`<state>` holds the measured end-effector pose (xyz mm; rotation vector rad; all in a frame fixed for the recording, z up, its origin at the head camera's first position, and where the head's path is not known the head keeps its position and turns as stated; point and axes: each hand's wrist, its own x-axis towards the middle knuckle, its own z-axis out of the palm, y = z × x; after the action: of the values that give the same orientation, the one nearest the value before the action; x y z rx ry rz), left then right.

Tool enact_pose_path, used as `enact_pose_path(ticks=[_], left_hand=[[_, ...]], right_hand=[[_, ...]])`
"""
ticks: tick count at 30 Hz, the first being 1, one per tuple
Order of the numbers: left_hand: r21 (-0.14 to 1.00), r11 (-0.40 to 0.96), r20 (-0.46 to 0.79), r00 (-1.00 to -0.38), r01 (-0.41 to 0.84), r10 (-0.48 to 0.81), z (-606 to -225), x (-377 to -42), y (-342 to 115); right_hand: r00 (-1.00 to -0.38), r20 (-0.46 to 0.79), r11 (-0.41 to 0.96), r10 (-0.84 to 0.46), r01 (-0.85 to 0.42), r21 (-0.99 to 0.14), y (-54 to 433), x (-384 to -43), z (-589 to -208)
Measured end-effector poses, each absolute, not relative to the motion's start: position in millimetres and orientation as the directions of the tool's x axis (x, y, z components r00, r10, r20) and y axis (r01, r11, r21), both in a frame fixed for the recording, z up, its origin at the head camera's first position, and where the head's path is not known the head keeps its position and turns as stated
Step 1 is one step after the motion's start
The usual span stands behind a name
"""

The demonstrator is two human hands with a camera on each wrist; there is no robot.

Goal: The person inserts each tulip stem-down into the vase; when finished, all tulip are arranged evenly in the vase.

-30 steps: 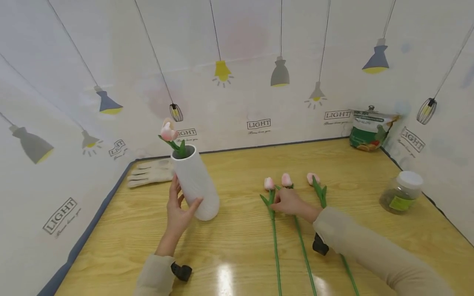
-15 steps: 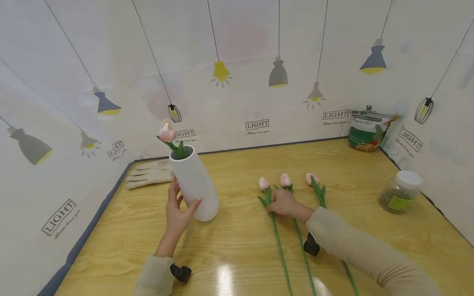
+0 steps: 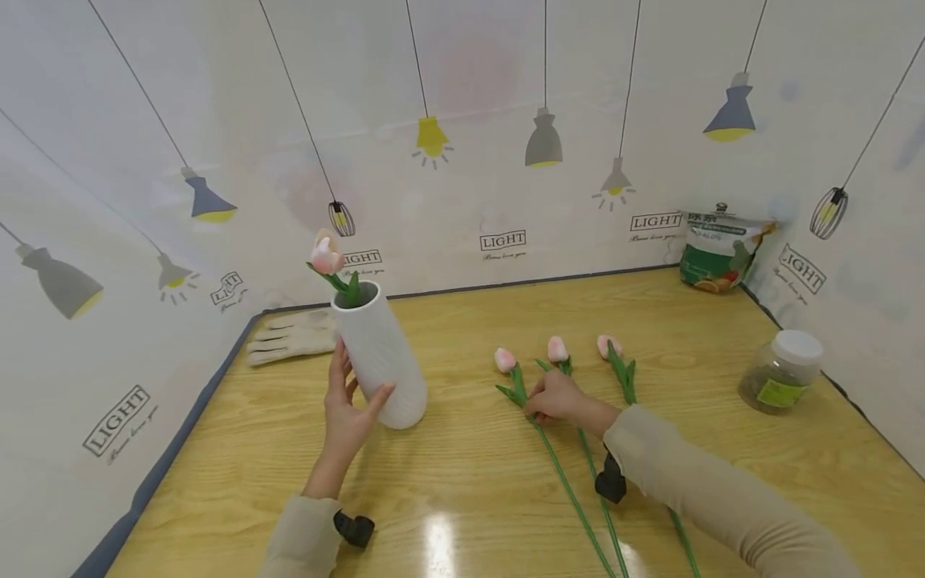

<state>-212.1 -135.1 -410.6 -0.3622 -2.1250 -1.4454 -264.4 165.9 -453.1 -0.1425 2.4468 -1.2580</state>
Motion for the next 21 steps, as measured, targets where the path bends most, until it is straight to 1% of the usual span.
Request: enact_pose_path(ticks=[8,14,21], left_hand=[[0.759,0.395,0.583,-0.810,0.517,-0.060,-410.4,-212.7,-135.7],[0.757,0.402,0.581,-0.812,0.515,-0.054,-409.2,-212.2,-135.5],[0.754,0.414,0.581,-0.812,0.510,-0.057,-408.0,-210.9,-135.7]], right_hand=[[-0.929,-0.262,0.587,-0.261,0.063,-0.807,166.4,-263.4,-457.1],[-0.925,-0.232,0.556,-0.300,0.028,-0.831,170.9,-267.1,-454.7],[-0.946,-0.143,0.491,-0.293,-0.020,-0.871,174.7,-269.4,-441.7]])
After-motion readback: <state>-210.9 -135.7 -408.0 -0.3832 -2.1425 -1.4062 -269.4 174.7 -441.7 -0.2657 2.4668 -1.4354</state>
